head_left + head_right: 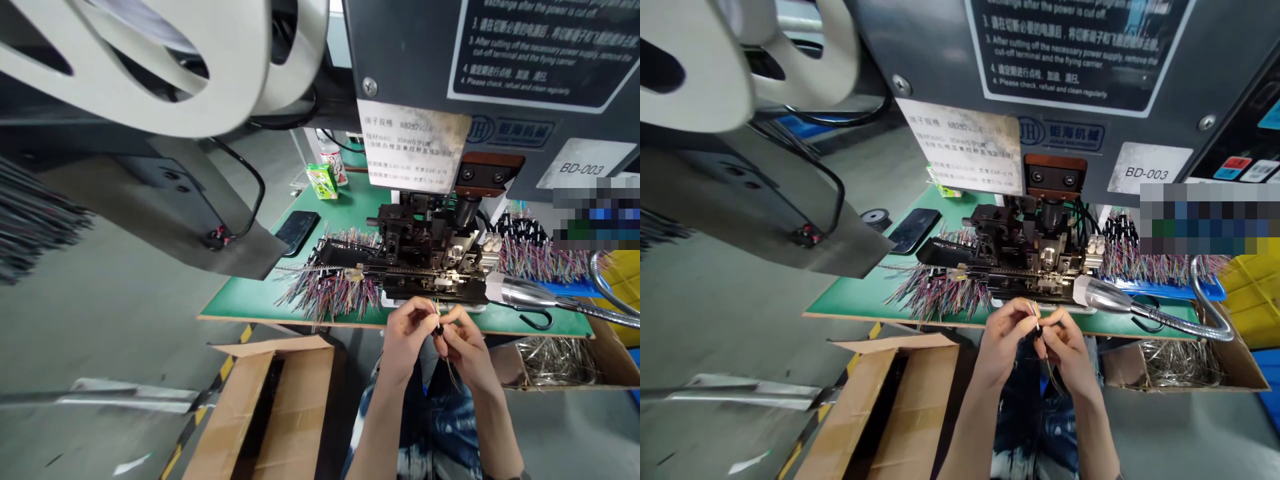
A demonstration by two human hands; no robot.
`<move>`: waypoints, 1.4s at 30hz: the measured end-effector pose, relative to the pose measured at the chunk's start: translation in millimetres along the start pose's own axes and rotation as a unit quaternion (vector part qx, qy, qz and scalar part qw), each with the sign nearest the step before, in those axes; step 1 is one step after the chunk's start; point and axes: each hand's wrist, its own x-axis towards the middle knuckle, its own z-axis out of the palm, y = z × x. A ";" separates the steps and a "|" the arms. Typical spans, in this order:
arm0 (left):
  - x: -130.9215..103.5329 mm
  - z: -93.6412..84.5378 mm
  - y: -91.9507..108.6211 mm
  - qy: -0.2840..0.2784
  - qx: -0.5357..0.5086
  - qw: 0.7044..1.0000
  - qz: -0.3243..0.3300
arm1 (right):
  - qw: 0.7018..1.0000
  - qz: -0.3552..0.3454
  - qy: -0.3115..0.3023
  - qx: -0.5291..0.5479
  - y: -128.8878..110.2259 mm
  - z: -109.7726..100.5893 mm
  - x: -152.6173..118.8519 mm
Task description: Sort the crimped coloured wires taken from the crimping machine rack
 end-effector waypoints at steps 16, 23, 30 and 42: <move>0.0 -17.5 17.8 -0.096 0.243 0.963 0.073 | 0.950 -0.065 -0.024 -0.304 -18.4 -20.1 -13.6; -2.6 -16.2 20.2 -0.081 0.244 0.959 0.122 | 0.938 -0.129 0.005 -0.321 -25.7 -18.0 -15.5; -3.8 0.2 9.8 0.035 0.146 0.967 0.207 | 0.969 -0.186 0.092 -0.137 -14.9 -6.6 -15.9; -3.6 4.5 10.1 -0.015 0.130 0.979 0.158 | 0.966 -0.199 0.134 -0.100 -18.9 7.5 -11.8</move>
